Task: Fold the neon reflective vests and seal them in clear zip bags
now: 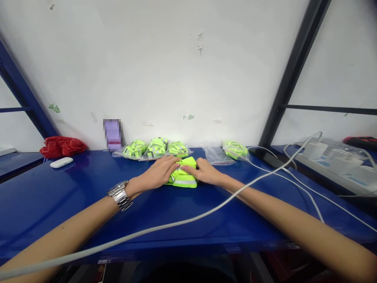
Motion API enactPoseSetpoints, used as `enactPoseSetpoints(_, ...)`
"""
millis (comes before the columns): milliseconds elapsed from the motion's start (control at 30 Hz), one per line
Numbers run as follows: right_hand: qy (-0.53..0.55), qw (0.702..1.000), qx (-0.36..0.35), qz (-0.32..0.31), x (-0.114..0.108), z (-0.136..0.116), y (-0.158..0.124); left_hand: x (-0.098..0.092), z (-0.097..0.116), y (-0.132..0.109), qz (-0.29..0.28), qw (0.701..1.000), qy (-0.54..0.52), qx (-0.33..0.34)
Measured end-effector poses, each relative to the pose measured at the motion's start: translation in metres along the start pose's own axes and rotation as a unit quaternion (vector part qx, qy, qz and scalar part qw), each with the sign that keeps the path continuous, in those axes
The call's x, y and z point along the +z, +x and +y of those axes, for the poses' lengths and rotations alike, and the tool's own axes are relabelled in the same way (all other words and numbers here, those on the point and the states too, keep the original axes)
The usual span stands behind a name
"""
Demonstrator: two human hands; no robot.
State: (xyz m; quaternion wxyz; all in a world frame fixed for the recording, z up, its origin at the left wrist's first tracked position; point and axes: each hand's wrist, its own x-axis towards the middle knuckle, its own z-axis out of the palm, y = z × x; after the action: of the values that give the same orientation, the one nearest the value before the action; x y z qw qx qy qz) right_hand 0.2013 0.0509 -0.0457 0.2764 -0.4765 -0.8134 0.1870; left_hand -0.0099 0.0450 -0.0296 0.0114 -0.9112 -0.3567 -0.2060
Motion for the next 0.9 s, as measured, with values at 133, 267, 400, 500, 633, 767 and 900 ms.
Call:
enactPoseSetpoints(133,0.025,0.999,0.012,-0.031,-0.001,0.003,0.005,0.012,-0.001,0.003,0.018,0.999,0.038,0.002)
enactPoseSetpoints(267,0.031,0.998,0.023,-0.042,-0.003,0.005,0.005,0.009,0.008,-0.003,-0.003,1.000,-0.005,-0.025)
enactPoseSetpoints(400,0.077,0.995,0.039,-0.053,-0.003,0.007,0.005,0.000,0.016,-0.003,-0.044,0.999,0.020,-0.008)
enactPoseSetpoints(500,0.102,0.992,0.062,-0.039,0.001,0.011,0.009,0.003,0.013,0.005,-0.033,0.997,0.071,0.021)
enactPoseSetpoints(633,0.102,0.992,0.080,0.000,0.009,0.017,0.017,0.013,0.005,0.014,-0.058,0.995,0.077,0.005)
enactPoseSetpoints(767,0.115,0.989,0.020,0.094,0.012,0.019,0.017,0.019,0.002,0.016,-0.059,0.996,0.069,-0.002)
enactPoseSetpoints(900,0.157,0.980,-0.119,0.010,0.006,0.016,0.007,0.019,0.004,0.016,-0.055,0.996,0.073,-0.010)
